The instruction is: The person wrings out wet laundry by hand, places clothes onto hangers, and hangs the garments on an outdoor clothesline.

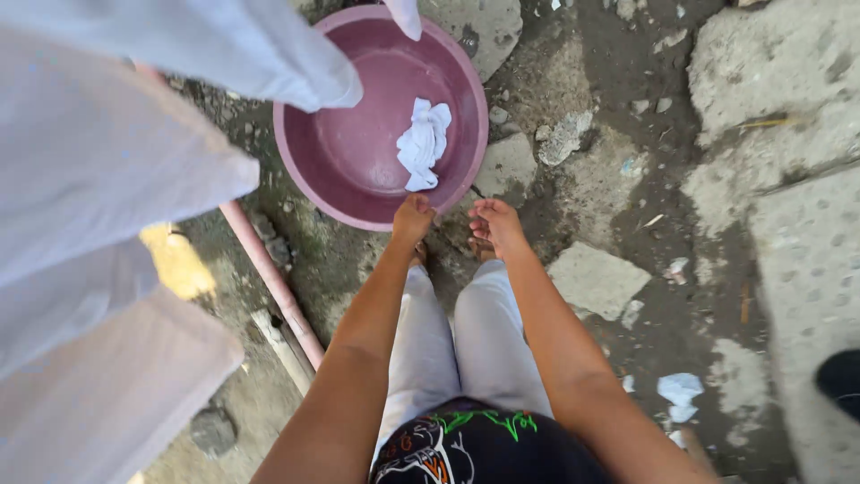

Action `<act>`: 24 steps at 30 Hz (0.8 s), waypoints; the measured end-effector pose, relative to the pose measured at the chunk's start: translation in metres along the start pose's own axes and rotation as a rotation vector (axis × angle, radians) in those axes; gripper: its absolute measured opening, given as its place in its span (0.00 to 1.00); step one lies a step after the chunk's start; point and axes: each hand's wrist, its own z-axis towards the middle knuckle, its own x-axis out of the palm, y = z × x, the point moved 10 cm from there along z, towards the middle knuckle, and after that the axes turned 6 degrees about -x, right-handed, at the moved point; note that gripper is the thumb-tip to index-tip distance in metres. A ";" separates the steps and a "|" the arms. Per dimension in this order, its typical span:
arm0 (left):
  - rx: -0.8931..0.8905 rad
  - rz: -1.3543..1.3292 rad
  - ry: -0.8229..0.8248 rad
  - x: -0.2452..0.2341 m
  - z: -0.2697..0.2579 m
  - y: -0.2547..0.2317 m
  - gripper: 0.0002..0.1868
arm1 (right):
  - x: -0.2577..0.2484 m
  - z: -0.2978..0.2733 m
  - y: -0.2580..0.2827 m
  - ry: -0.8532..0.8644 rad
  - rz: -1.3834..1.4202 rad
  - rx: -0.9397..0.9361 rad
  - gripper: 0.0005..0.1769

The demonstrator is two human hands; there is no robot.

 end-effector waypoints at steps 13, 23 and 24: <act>-0.137 0.580 0.072 0.122 0.239 0.111 0.42 | 0.008 0.066 -0.250 -0.195 0.493 0.034 0.09; -0.442 0.805 0.093 0.149 0.313 0.109 0.59 | 0.036 0.055 -0.211 -0.147 0.440 -0.009 0.10; -0.228 0.827 0.012 0.152 0.311 0.104 0.48 | 0.035 0.056 -0.211 -0.152 0.422 -0.017 0.10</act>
